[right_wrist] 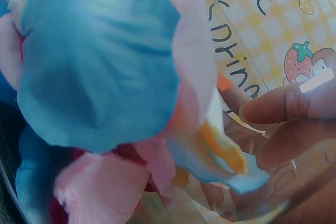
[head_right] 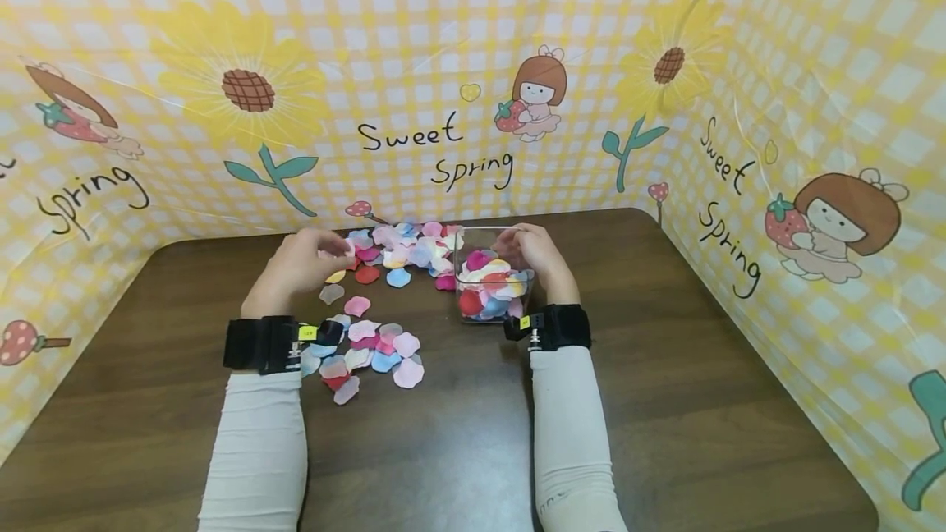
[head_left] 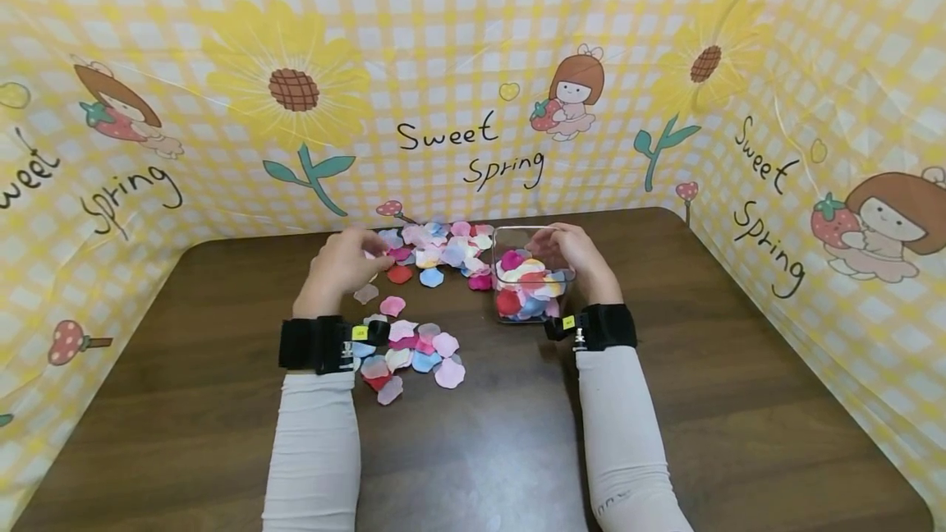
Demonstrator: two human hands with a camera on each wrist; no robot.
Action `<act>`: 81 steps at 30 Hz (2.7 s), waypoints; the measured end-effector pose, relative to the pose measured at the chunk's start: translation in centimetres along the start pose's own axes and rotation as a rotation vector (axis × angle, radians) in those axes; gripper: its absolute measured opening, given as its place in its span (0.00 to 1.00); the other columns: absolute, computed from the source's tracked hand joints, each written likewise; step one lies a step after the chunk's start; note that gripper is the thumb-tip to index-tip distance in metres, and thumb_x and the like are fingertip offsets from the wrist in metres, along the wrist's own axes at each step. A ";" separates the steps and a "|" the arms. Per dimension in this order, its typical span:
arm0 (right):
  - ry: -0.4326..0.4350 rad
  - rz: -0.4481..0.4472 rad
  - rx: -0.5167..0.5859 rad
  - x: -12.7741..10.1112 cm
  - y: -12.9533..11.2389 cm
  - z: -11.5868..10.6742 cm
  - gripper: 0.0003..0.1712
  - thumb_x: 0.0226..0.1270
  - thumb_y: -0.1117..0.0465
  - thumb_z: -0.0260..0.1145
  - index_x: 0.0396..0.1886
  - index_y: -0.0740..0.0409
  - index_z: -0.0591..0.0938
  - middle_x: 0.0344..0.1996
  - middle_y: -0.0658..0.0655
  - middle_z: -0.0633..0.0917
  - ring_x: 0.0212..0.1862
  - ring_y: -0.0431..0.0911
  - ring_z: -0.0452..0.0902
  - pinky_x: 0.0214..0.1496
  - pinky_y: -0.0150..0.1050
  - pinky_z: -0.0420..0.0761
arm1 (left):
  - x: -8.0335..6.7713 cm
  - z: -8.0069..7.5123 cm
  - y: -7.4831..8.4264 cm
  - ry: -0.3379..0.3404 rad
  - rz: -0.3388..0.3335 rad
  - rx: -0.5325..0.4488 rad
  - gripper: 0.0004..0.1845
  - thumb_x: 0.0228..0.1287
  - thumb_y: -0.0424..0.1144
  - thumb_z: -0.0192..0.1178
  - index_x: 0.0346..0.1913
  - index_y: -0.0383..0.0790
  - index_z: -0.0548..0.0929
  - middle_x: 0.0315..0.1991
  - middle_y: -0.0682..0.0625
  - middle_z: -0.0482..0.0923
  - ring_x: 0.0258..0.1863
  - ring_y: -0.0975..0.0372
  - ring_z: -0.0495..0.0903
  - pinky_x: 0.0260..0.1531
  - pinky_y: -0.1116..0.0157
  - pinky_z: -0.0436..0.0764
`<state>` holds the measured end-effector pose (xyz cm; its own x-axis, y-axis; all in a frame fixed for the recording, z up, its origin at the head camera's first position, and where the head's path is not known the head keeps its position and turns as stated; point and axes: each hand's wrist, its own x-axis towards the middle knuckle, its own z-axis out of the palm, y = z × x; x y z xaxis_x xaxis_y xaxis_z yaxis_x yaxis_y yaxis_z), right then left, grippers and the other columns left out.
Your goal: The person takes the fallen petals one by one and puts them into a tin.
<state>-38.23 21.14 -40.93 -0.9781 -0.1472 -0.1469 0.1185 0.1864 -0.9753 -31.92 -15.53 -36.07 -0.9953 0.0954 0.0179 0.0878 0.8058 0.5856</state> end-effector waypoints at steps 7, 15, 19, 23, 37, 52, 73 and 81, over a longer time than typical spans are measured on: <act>0.013 -0.002 -0.019 0.1 0.1 0.0 0.22 0.75 0.65 0.43 0.59 0.65 0.78 0.57 0.65 0.84 0.60 0.58 0.79 0.64 0.55 0.73 | 0.7 1.3 -2.8 -0.261 -0.102 -0.011 0.20 0.66 0.38 0.68 0.56 0.31 0.83 0.54 0.34 0.80 0.49 0.45 0.76 0.49 0.51 0.79; 0.008 -0.012 -0.019 0.0 -0.1 0.1 0.22 0.76 0.65 0.43 0.59 0.66 0.78 0.57 0.66 0.83 0.60 0.59 0.79 0.64 0.56 0.73 | 1.0 2.6 -3.8 -0.339 -0.140 -0.079 0.18 0.60 0.35 0.73 0.50 0.29 0.83 0.44 0.40 0.80 0.41 0.51 0.76 0.39 0.59 0.77; 0.009 -0.019 -0.019 -0.1 -0.2 0.1 0.22 0.75 0.66 0.43 0.59 0.66 0.78 0.58 0.67 0.83 0.61 0.60 0.79 0.65 0.57 0.73 | 1.2 2.8 -3.9 -0.346 -0.125 -0.062 0.19 0.59 0.37 0.74 0.48 0.30 0.84 0.42 0.42 0.81 0.40 0.53 0.76 0.38 0.61 0.77; 0.004 -0.012 -0.004 -0.1 0.0 0.1 0.22 0.76 0.66 0.43 0.60 0.67 0.77 0.58 0.68 0.82 0.61 0.60 0.78 0.66 0.57 0.72 | 1.2 2.9 -4.1 -0.356 -0.127 -0.070 0.18 0.60 0.38 0.74 0.48 0.30 0.83 0.41 0.42 0.81 0.39 0.53 0.76 0.36 0.61 0.76; 0.011 -0.018 -0.002 0.1 0.1 0.1 0.22 0.74 0.66 0.44 0.58 0.67 0.78 0.57 0.67 0.84 0.60 0.59 0.80 0.64 0.56 0.74 | 0.4 1.0 -2.8 -0.298 -0.013 -0.085 0.08 0.66 0.36 0.68 0.41 0.33 0.88 0.31 0.44 0.81 0.27 0.55 0.75 0.28 0.63 0.75; 0.008 -0.025 0.000 -0.1 0.3 0.0 0.22 0.75 0.65 0.43 0.58 0.68 0.78 0.57 0.68 0.83 0.60 0.59 0.79 0.64 0.56 0.75 | -0.1 0.4 0.9 -0.120 0.214 -0.005 0.05 0.68 0.34 0.66 0.38 0.37 0.90 0.33 0.46 0.84 0.34 0.54 0.77 0.34 0.61 0.75; -0.008 -0.024 0.013 0.0 0.2 -0.1 0.22 0.79 0.63 0.42 0.60 0.69 0.76 0.58 0.70 0.82 0.61 0.61 0.79 0.65 0.57 0.73 | 0.4 6.3 9.2 0.346 0.518 -0.104 0.07 0.71 0.41 0.66 0.42 0.43 0.90 0.36 0.51 0.87 0.24 0.59 0.75 0.27 0.62 0.71; -0.028 -0.025 0.008 0.1 0.3 0.2 0.23 0.79 0.63 0.41 0.60 0.70 0.76 0.58 0.71 0.82 0.62 0.61 0.79 0.67 0.57 0.73 | 0.5 9.3 10.3 0.287 0.532 -0.108 0.06 0.71 0.42 0.66 0.43 0.46 0.89 0.37 0.54 0.87 0.28 0.60 0.74 0.26 0.63 0.72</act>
<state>-38.24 20.96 -41.23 -0.9757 -0.1786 -0.1271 0.0957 0.1745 -0.9800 -31.17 -1.73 -37.61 -0.7886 0.2953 0.5393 0.5862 0.6258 0.5145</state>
